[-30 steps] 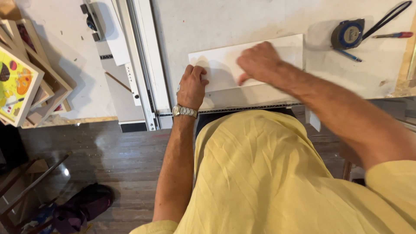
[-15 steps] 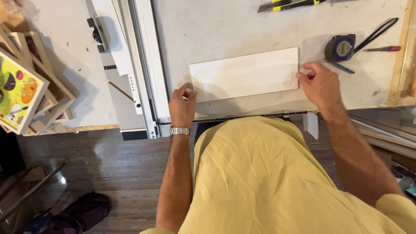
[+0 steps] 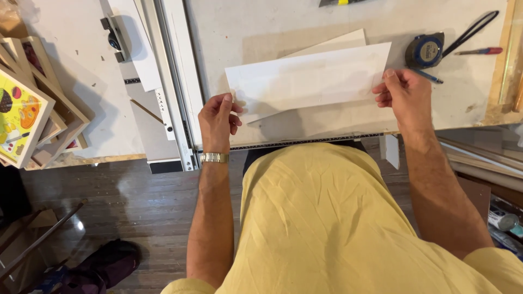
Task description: Applying double-sided tape to a backing board and adhering a printed artwork card to it as part of a framing process.
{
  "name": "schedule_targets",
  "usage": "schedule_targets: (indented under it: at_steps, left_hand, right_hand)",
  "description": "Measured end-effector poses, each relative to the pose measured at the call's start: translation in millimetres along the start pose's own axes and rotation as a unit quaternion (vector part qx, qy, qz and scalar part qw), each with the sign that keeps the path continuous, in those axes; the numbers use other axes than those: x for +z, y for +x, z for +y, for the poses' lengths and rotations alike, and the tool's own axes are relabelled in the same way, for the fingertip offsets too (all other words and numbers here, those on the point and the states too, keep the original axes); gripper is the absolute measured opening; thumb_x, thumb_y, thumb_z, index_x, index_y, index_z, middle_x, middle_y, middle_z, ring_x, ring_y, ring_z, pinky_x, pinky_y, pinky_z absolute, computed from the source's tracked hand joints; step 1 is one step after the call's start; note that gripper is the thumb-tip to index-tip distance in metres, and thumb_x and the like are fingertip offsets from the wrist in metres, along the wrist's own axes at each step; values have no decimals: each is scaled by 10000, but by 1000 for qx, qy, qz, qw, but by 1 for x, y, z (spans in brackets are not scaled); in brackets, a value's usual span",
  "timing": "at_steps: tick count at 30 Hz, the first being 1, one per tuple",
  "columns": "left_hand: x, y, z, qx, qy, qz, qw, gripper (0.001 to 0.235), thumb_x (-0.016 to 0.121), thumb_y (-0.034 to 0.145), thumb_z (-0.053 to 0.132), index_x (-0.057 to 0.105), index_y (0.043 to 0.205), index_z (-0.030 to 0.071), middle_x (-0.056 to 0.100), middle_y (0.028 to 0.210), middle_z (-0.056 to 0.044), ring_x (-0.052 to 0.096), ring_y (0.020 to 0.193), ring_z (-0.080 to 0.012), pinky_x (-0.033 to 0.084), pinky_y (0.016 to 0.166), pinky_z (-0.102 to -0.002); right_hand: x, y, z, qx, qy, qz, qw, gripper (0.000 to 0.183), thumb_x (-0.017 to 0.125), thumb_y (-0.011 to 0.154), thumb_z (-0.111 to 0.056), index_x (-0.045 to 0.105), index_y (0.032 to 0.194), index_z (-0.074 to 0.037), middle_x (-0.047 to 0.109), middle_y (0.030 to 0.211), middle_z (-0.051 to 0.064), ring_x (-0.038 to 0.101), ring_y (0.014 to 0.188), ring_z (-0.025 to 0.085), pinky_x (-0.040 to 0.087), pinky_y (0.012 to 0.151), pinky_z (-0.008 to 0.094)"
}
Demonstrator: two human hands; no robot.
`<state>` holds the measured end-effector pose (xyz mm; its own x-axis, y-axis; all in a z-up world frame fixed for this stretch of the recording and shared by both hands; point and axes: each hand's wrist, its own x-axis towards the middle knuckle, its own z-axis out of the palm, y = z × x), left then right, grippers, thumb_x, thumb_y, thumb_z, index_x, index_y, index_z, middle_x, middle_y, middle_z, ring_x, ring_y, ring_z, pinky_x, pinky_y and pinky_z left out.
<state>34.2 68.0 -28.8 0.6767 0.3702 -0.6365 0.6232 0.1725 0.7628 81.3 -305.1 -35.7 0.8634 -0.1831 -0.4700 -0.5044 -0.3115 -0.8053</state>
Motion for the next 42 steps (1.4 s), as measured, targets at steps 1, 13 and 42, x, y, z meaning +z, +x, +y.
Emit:
schedule_targets:
  at_steps: [1,13,42]
  left_hand:
    - [0,-2,0,1,-1,2,1000,204,618,993,241,694,985,51,714,762,-98,554,462,-132,367,362,-233]
    - [-12,-2,-35,76,-106,0,991,265,751,917,161,693,1175,148,723,801,34,471,622,-60,380,509,-236]
    - [1,35,-102,175,328,74,926,462,801,877,-12,654,1314,9,614,1130,-146,722,992,-304,625,882,-390]
  right_hand:
    - [0,3,1,-1,0,-2,1000,257,585,1133,-277,663,1057,-45,729,857,76,628,652,102,562,582,238]
    - [0,10,8,16,167,-2,986,171,695,1018,-103,627,1171,-137,731,907,36,680,751,107,488,553,239]
    - [15,44,58,-276,-272,-13,922,512,906,831,93,683,1291,111,604,1020,198,721,903,323,634,727,319]
